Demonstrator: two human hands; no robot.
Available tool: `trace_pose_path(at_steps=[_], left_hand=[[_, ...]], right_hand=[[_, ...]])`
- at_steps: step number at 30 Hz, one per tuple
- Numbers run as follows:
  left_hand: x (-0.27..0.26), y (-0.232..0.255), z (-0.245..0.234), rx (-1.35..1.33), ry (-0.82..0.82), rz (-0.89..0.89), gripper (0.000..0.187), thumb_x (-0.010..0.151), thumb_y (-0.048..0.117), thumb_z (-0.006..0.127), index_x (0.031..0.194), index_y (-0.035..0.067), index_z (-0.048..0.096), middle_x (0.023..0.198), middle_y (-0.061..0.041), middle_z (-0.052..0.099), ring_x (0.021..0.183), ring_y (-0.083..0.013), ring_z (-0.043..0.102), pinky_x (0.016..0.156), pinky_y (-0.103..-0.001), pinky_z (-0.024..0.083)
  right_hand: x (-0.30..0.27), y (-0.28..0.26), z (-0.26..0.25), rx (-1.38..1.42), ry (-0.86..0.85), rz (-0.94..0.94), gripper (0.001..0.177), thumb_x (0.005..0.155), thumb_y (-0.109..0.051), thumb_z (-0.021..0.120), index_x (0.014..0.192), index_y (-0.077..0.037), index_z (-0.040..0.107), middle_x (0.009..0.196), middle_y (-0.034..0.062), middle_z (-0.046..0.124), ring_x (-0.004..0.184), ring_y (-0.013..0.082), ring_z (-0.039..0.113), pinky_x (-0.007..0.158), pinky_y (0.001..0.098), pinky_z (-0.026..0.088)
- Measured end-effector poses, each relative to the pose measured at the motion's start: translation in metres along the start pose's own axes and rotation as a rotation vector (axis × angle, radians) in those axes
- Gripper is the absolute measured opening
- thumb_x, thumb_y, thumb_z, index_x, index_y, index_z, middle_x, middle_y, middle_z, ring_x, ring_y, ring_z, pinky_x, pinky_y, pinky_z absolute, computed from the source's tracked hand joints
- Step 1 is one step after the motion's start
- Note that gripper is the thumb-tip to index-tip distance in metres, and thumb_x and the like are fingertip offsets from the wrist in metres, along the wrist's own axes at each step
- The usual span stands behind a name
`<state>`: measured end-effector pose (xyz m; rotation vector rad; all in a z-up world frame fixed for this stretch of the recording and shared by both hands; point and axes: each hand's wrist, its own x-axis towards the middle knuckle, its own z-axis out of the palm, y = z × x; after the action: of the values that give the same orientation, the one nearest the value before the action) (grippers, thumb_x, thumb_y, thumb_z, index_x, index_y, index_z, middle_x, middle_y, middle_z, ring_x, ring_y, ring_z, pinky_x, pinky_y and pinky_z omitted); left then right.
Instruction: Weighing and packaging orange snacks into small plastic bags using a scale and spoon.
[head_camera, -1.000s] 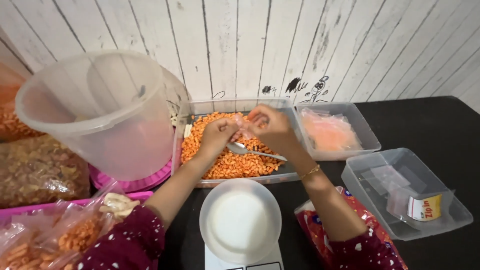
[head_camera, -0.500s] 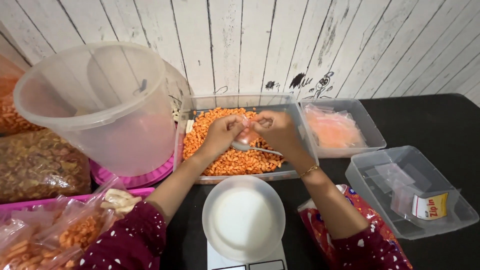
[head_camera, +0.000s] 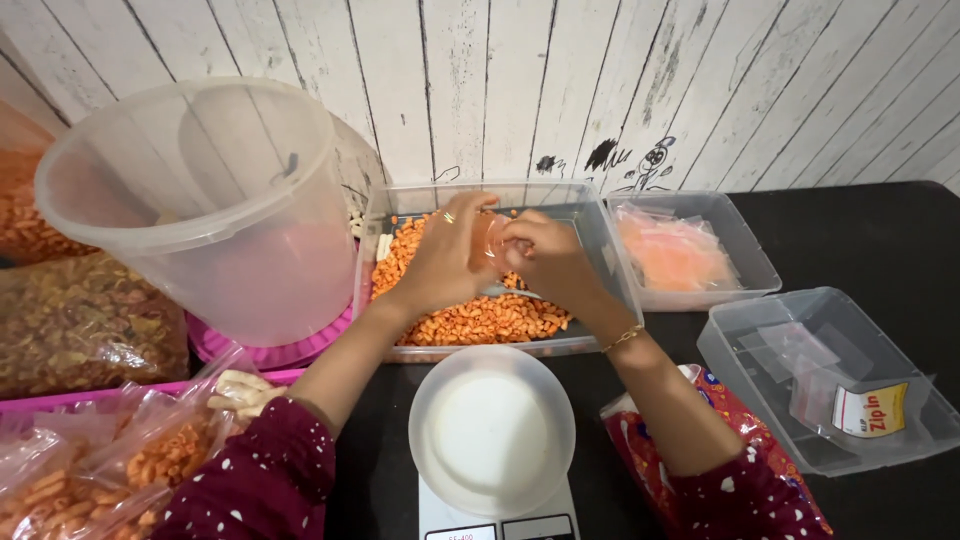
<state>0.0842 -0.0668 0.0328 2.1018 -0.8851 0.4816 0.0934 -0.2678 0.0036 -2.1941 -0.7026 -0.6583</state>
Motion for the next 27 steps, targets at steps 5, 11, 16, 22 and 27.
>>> trace_pose_path(at_steps=[5, 11, 16, 22, 27], left_hand=[[-0.003, -0.011, 0.013, 0.143, -0.071, 0.018, 0.077, 0.067, 0.042, 0.082, 0.127, 0.008, 0.049, 0.115, -0.017, 0.061, 0.119, -0.0377, 0.056, 0.110, -0.054, 0.032], [-0.006, -0.024, 0.014, 0.324, 0.031, 0.198, 0.066, 0.067, 0.047, 0.087, 0.110, 0.012, 0.052, 0.088, -0.007, 0.063, 0.090, -0.0290, 0.066, 0.091, -0.045, 0.044], [-0.009, -0.020, 0.006, 0.408, 0.045, 0.326, 0.073, 0.066, 0.053, 0.088, 0.112, 0.010, 0.051, 0.096, -0.009, 0.065, 0.093, -0.0287, 0.067, 0.091, -0.044, 0.045], [-0.009, -0.016, 0.000, 0.517, 0.106, 0.398, 0.066, 0.065, 0.049, 0.088, 0.106, 0.010, 0.055, 0.087, -0.009, 0.063, 0.090, -0.0291, 0.067, 0.088, -0.043, 0.046], [-0.007, -0.029, 0.006, 0.444, 0.074, 0.410, 0.060, 0.067, 0.051, 0.086, 0.102, 0.015, 0.054, 0.086, -0.005, 0.063, 0.090, -0.0246, 0.067, 0.086, -0.038, 0.046]], right_hand=[[0.002, -0.028, -0.006, 0.210, -0.106, 0.199, 0.017, 0.074, -0.007, 0.073, 0.088, -0.015, 0.076, 0.076, 0.0037, 0.070, 0.072, 0.0161, 0.073, 0.057, 0.0260, 0.057], [-0.002, -0.017, 0.004, 0.142, -0.034, 0.052, 0.023, 0.076, -0.002, 0.066, 0.083, -0.019, 0.079, 0.080, 0.0026, 0.072, 0.071, 0.0192, 0.070, 0.063, 0.0277, 0.054], [-0.004, -0.012, 0.009, 0.025, -0.085, 0.029, 0.014, 0.081, -0.011, 0.067, 0.086, -0.020, 0.077, 0.085, 0.0063, 0.071, 0.077, 0.0295, 0.069, 0.067, 0.0367, 0.054], [-0.004, -0.025, 0.007, 0.190, -0.077, 0.002, 0.015, 0.079, -0.005, 0.071, 0.088, -0.013, 0.079, 0.074, 0.0047, 0.067, 0.067, 0.0219, 0.067, 0.062, 0.0294, 0.052], [-0.002, -0.016, 0.007, 0.014, -0.128, 0.020, 0.013, 0.069, -0.019, 0.084, 0.075, -0.022, 0.073, 0.074, -0.0045, 0.063, 0.069, 0.0152, 0.067, 0.066, 0.0266, 0.054]])
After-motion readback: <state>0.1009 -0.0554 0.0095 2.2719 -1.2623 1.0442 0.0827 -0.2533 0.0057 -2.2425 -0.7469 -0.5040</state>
